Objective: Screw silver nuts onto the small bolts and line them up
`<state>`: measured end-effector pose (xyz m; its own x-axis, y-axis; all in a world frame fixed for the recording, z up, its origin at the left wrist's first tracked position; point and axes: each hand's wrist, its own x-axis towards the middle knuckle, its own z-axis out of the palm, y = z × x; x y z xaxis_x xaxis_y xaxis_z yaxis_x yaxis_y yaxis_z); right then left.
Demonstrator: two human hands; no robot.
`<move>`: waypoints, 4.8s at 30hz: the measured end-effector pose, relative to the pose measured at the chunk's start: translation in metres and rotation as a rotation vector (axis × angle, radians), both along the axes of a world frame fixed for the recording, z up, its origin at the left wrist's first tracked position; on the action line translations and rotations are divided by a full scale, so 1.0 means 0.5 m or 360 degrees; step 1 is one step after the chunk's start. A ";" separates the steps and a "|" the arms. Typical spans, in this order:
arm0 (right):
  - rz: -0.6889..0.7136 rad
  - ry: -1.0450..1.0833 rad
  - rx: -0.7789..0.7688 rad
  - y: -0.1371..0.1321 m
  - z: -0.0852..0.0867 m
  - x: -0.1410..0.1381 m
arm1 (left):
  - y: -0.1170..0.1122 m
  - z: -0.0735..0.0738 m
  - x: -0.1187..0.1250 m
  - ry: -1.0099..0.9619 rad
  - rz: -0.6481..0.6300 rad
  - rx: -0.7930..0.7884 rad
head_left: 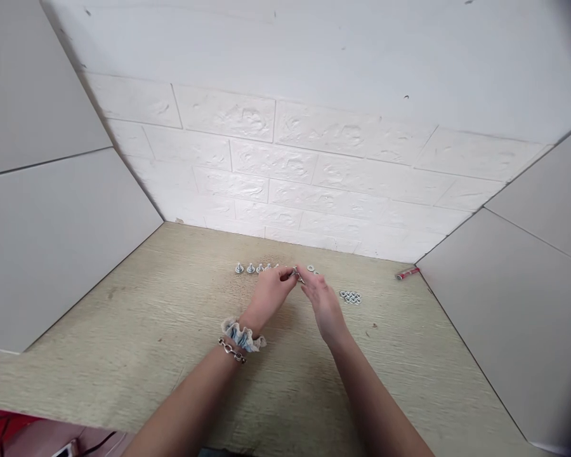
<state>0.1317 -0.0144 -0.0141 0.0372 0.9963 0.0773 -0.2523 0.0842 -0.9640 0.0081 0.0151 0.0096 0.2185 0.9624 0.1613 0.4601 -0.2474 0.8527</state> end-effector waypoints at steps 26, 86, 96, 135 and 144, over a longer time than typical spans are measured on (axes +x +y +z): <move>-0.0350 0.0231 -0.0081 0.006 0.028 0.011 | -0.005 0.002 0.003 0.0067 -0.0072 0.0034; -0.0372 -0.0211 -0.0151 0.007 0.028 0.016 | -0.008 -0.007 0.007 0.0137 -0.0198 0.0075; -0.0328 -0.0271 -0.0105 0.007 0.029 0.017 | -0.004 -0.012 0.003 0.0194 -0.0164 0.0149; -0.0333 -0.1747 0.0252 0.006 0.012 0.018 | -0.015 -0.019 0.003 0.0438 -0.0272 0.0471; -0.0301 -0.1766 0.0248 0.007 0.014 0.019 | -0.010 -0.017 0.000 0.0456 -0.0277 0.0476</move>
